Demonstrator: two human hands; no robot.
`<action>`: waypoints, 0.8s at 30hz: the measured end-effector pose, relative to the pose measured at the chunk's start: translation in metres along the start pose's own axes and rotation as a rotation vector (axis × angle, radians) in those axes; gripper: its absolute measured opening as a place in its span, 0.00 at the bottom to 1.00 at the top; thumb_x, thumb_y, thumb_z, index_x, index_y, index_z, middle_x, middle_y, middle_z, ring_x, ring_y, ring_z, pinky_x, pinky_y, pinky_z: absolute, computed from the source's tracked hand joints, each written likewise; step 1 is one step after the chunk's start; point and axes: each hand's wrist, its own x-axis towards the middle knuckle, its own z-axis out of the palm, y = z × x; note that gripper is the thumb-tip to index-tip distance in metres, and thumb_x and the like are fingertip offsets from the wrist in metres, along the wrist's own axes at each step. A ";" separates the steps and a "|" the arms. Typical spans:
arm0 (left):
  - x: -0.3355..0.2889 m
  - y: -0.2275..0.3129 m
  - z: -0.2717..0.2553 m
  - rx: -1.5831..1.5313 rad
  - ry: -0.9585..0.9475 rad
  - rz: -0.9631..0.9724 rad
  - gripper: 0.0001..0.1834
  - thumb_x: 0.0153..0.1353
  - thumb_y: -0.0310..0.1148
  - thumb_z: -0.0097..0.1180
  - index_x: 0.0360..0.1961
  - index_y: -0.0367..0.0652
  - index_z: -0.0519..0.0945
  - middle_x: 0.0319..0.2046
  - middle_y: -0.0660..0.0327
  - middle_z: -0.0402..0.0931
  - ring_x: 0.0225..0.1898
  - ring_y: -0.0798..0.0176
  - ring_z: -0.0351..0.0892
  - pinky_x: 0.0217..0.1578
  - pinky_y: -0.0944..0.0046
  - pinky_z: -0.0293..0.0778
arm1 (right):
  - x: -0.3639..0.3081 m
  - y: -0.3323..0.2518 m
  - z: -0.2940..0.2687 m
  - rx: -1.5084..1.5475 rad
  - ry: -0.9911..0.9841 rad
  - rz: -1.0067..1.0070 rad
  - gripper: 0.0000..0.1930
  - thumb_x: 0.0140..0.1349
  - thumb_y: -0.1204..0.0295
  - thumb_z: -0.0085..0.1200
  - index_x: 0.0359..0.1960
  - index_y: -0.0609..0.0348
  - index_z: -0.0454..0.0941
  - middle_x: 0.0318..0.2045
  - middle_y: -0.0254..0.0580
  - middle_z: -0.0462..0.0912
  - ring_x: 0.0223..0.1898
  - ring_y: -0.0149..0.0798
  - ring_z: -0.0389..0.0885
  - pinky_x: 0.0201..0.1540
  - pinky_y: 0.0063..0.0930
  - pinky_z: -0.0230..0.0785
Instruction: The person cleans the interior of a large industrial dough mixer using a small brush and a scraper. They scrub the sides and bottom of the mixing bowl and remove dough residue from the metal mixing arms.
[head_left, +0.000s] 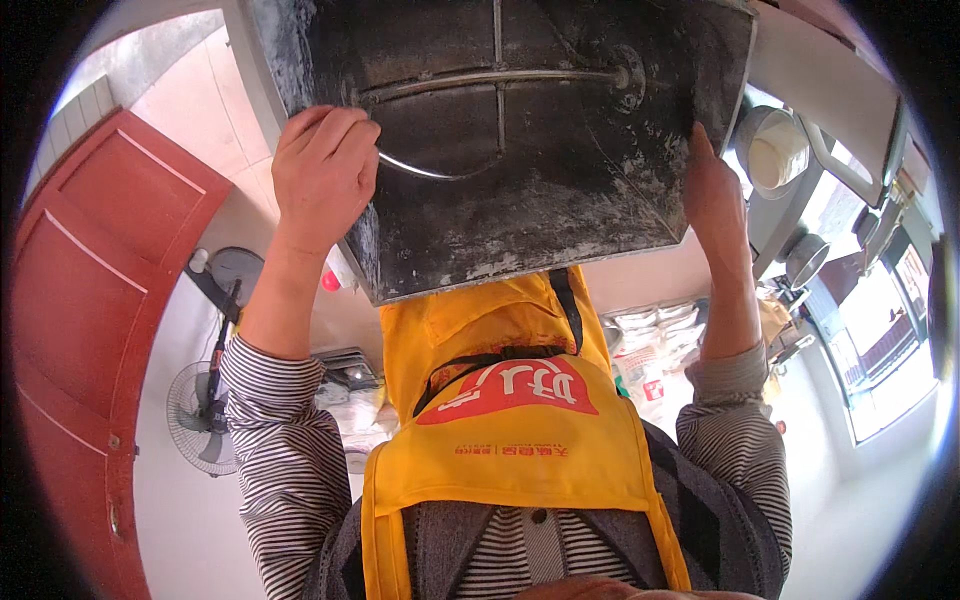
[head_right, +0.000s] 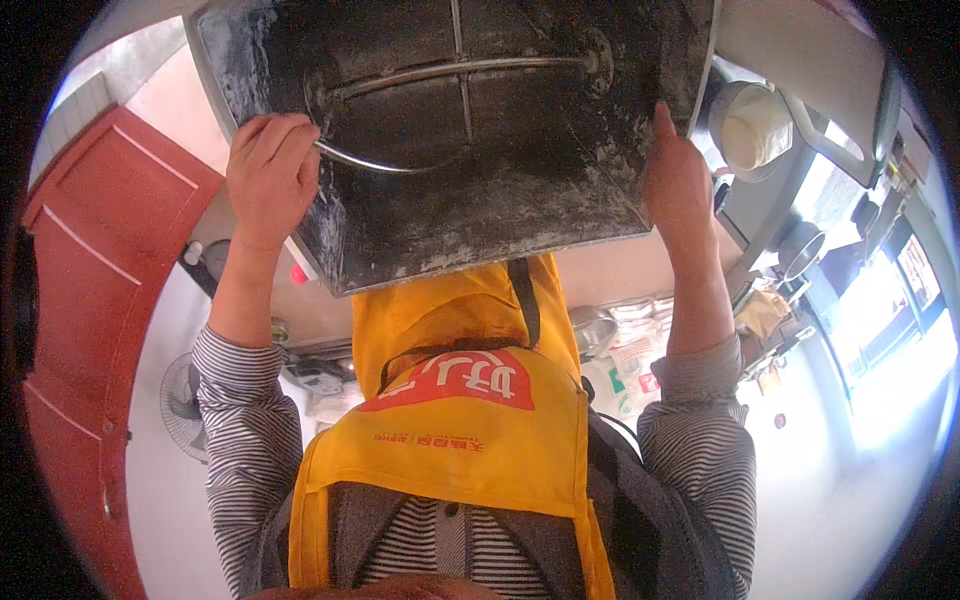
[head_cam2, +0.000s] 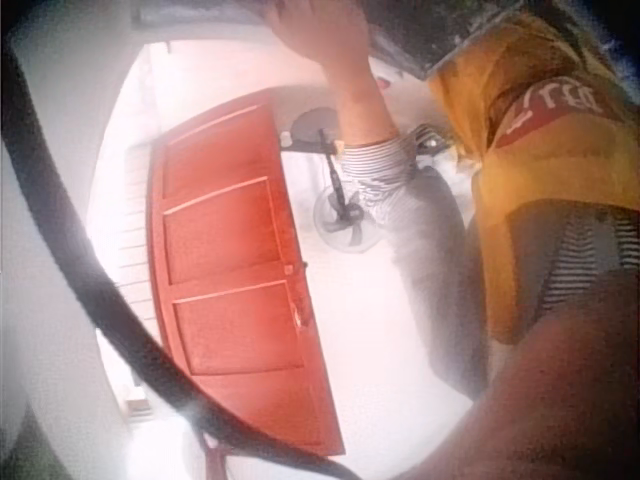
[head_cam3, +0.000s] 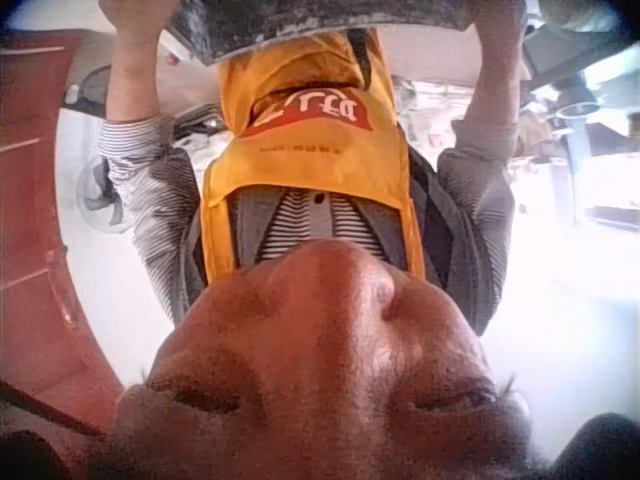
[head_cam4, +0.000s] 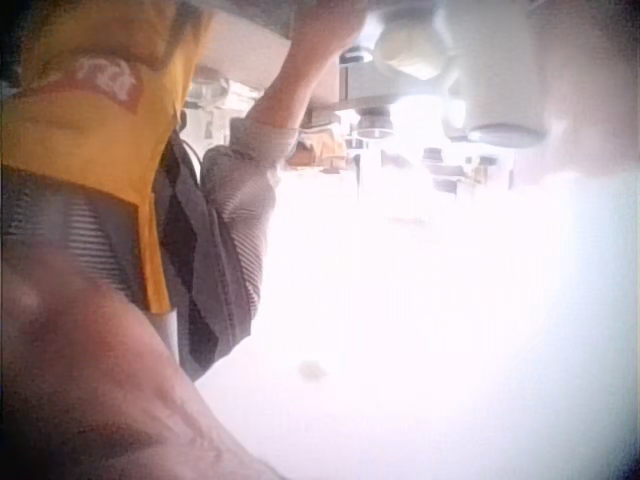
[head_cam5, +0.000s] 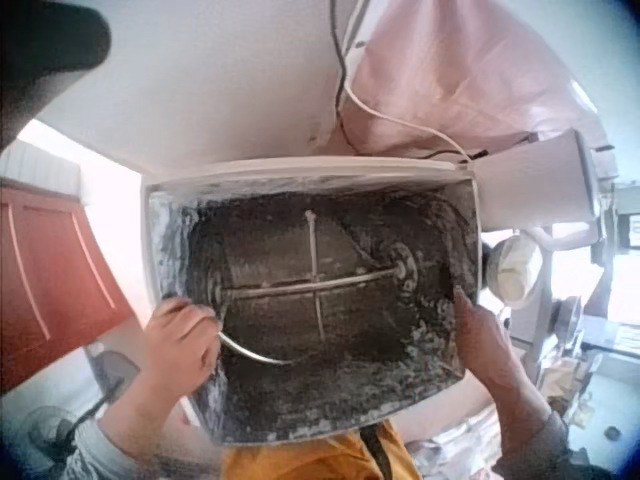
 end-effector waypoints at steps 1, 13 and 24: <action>-0.002 0.000 0.000 -0.004 0.013 0.000 0.10 0.45 0.21 0.62 0.30 0.44 0.81 0.34 0.63 0.80 0.36 0.58 0.80 0.46 0.61 0.76 | 0.010 0.002 0.010 -0.062 0.020 -0.031 0.29 0.63 0.80 0.44 0.69 0.58 0.63 0.34 0.67 0.82 0.36 0.64 0.84 0.36 0.52 0.77; -0.006 -0.005 0.000 -0.102 0.085 -0.018 0.10 0.44 0.22 0.62 0.31 0.44 0.79 0.34 0.64 0.79 0.37 0.58 0.80 0.48 0.61 0.77 | 0.094 -0.017 0.078 -0.459 -0.125 -0.153 0.26 0.69 0.74 0.39 0.68 0.35 0.68 0.44 0.59 0.82 0.45 0.59 0.84 0.44 0.50 0.78; -0.001 0.000 -0.003 -0.028 -0.037 -0.032 0.11 0.47 0.24 0.61 0.34 0.43 0.81 0.37 0.62 0.80 0.40 0.59 0.81 0.51 0.58 0.75 | 0.097 -0.011 0.066 -0.389 -0.143 -0.153 0.27 0.71 0.73 0.38 0.70 0.34 0.63 0.45 0.58 0.80 0.43 0.60 0.84 0.43 0.51 0.77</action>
